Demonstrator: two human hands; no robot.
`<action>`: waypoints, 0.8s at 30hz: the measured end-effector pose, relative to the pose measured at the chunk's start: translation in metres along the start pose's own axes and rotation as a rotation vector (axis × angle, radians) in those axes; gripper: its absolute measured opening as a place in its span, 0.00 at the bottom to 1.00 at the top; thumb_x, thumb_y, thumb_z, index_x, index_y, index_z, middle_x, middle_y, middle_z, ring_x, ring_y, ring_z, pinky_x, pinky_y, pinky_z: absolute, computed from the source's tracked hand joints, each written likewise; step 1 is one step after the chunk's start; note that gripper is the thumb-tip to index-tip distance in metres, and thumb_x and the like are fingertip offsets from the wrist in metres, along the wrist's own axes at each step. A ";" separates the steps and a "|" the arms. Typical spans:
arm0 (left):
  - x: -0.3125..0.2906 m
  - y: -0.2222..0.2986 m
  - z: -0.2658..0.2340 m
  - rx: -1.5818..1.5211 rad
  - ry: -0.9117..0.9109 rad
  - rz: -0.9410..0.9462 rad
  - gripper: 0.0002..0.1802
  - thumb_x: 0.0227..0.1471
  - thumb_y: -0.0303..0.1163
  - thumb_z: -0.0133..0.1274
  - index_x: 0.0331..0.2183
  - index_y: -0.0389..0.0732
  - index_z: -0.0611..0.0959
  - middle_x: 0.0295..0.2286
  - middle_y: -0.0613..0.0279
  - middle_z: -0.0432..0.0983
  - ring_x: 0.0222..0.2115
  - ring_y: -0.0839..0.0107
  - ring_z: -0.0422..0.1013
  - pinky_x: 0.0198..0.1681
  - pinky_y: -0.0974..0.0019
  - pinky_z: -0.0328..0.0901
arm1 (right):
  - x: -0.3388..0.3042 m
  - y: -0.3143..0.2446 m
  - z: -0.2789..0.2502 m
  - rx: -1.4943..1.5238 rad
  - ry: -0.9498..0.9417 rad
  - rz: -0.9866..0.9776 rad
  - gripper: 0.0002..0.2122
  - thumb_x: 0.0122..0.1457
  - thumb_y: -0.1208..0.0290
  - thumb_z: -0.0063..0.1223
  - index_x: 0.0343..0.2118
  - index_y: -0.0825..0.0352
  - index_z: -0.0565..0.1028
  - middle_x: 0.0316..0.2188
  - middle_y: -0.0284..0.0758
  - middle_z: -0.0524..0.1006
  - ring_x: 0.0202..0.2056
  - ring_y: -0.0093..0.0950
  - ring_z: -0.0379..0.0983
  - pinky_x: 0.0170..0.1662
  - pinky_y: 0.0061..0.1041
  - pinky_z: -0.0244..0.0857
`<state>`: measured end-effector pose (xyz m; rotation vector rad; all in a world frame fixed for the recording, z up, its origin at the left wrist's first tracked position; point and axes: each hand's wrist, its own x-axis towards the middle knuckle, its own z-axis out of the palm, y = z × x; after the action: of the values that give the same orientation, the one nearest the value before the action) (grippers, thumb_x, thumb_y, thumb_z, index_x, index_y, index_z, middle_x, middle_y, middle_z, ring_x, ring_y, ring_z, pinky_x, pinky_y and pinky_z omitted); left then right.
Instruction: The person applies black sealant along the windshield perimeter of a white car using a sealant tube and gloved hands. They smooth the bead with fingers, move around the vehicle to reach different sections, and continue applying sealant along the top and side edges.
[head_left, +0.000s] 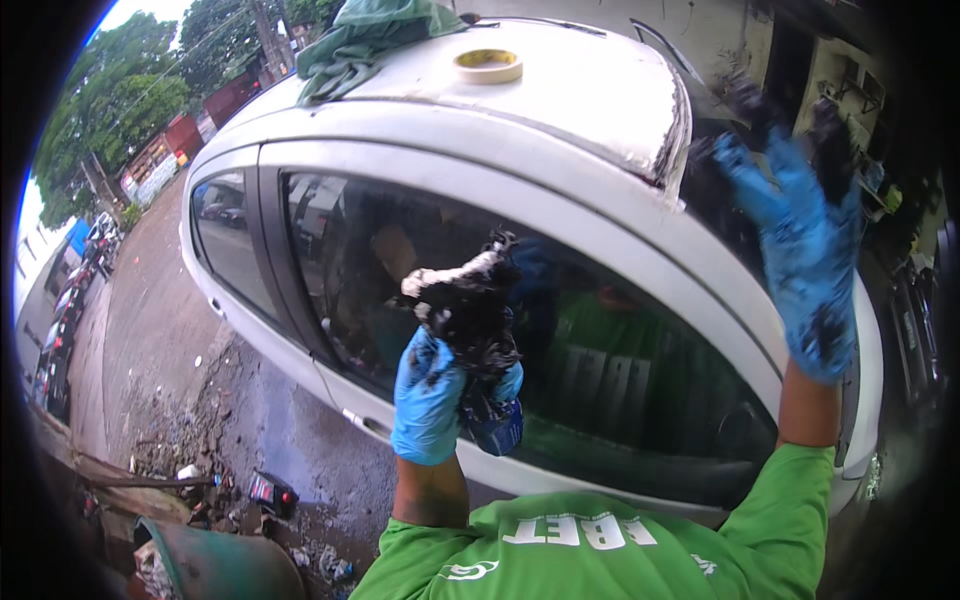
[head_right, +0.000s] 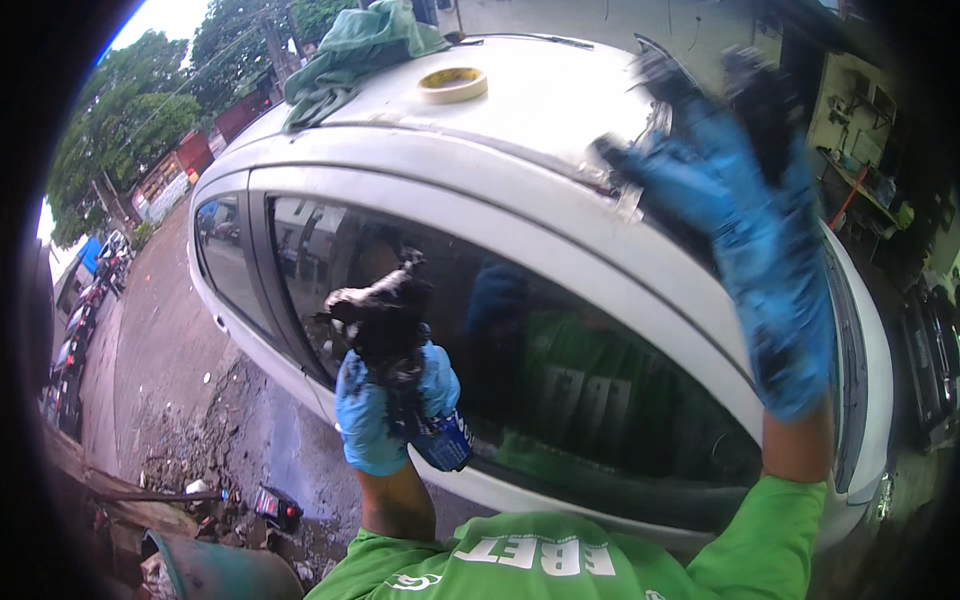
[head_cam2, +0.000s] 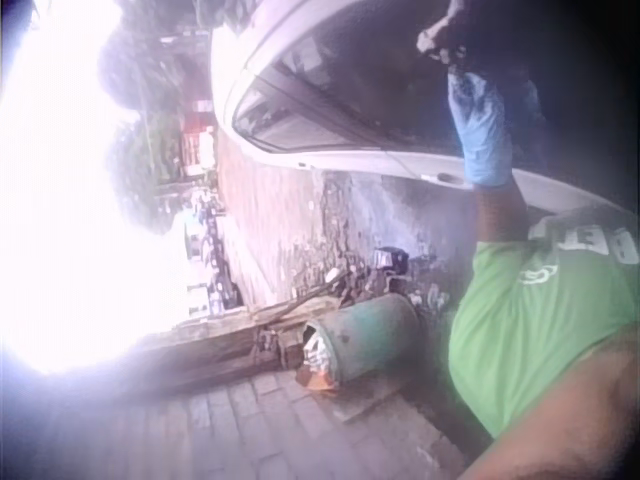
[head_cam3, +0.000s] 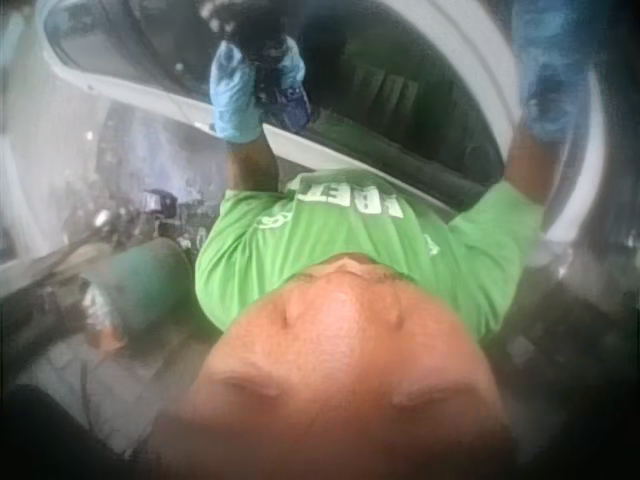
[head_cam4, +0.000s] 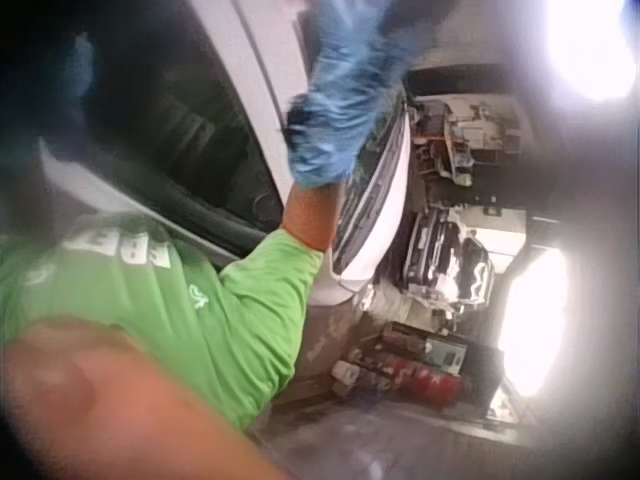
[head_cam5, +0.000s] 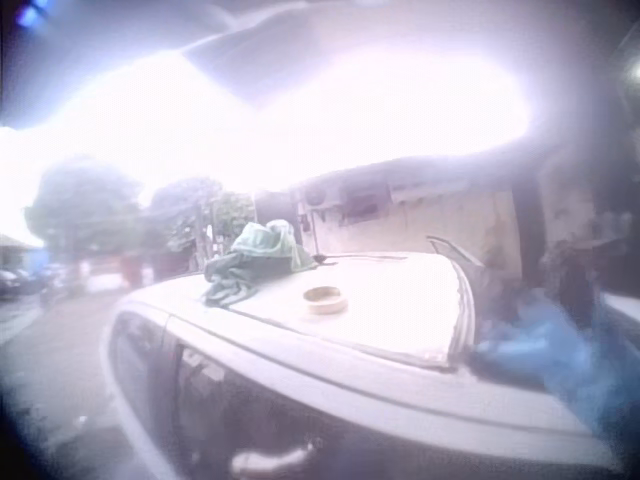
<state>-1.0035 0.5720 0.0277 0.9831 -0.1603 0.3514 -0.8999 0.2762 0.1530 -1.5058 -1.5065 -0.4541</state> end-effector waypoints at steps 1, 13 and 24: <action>-0.008 -0.002 -0.001 0.021 0.030 0.002 0.28 0.55 0.48 0.50 0.46 0.32 0.70 0.24 0.55 0.69 0.20 0.67 0.64 0.22 0.63 0.61 | 0.004 -0.005 0.020 0.071 -0.044 -0.027 0.42 0.56 0.61 0.56 0.66 0.68 0.42 0.64 0.57 0.49 0.62 0.47 0.56 0.61 0.45 0.51; -0.066 -0.014 0.005 -0.069 0.100 0.204 0.23 0.50 0.18 0.55 0.50 0.35 0.72 0.42 0.56 0.76 0.37 0.71 0.75 0.39 0.68 0.72 | -0.021 -0.036 0.123 0.630 -0.248 -0.035 0.42 0.58 0.66 0.52 0.65 0.76 0.36 0.67 0.53 0.37 0.66 0.44 0.45 0.65 0.45 0.41; -0.063 -0.006 0.020 0.027 0.040 0.206 0.21 0.54 0.17 0.51 0.51 0.36 0.73 0.39 0.61 0.77 0.32 0.78 0.73 0.34 0.74 0.70 | -0.023 -0.047 0.112 0.436 -0.361 0.135 0.42 0.57 0.65 0.53 0.65 0.74 0.38 0.67 0.50 0.38 0.66 0.42 0.46 0.65 0.37 0.42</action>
<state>-1.0600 0.5383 0.0157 0.9882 -0.2214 0.5628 -0.9861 0.3431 0.0944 -1.3694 -1.6327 0.2307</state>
